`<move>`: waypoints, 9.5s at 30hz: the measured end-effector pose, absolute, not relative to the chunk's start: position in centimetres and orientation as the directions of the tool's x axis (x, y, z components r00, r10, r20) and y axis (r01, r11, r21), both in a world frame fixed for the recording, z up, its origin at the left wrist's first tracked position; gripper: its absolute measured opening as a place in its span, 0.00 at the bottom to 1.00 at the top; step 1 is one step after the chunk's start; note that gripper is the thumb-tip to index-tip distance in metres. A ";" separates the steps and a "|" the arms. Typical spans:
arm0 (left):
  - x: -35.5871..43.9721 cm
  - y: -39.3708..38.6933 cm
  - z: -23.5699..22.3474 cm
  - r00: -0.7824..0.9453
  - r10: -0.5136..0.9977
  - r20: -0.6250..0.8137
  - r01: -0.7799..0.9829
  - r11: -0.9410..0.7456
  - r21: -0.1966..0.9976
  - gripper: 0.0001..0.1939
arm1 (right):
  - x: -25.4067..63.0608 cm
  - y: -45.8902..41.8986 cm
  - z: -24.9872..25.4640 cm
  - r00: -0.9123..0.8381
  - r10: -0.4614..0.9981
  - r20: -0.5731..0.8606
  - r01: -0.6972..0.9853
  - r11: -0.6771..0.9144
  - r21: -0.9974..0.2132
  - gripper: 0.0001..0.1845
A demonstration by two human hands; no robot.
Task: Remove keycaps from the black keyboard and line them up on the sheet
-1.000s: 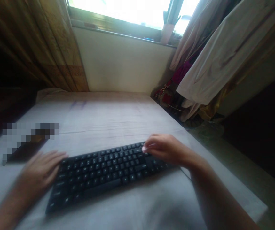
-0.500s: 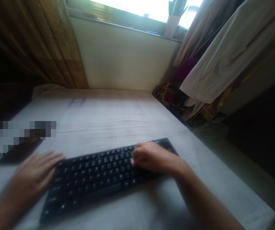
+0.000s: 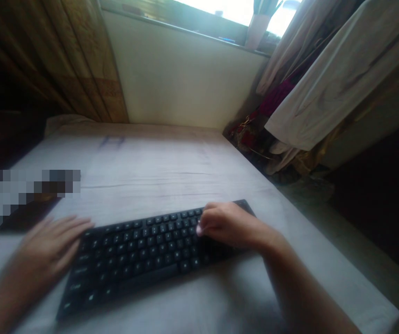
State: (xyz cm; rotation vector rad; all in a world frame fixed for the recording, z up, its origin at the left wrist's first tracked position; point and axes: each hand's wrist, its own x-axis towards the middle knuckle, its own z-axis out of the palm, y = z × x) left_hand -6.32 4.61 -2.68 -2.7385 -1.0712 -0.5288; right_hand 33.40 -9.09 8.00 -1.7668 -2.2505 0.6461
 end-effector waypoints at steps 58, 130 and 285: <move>-5.5 3.4 -1.8 0.667 0.668 0.330 0.703 -0.711 0.017 0.19 | 29.1 -9.0 5.3 -0.403 0.914 0.055 0.787 0.377 -0.489 0.11; -4.5 2.4 -1.3 0.627 0.694 0.355 0.697 -0.703 0.143 0.17 | 24.5 -7.2 8.1 -0.450 0.893 -0.010 0.805 0.401 -0.436 0.10; -4.0 1.9 -0.3 0.642 0.702 0.309 0.695 -0.702 0.151 0.16 | 18.6 -11.1 4.4 -0.606 0.770 0.200 0.767 0.632 -0.107 0.06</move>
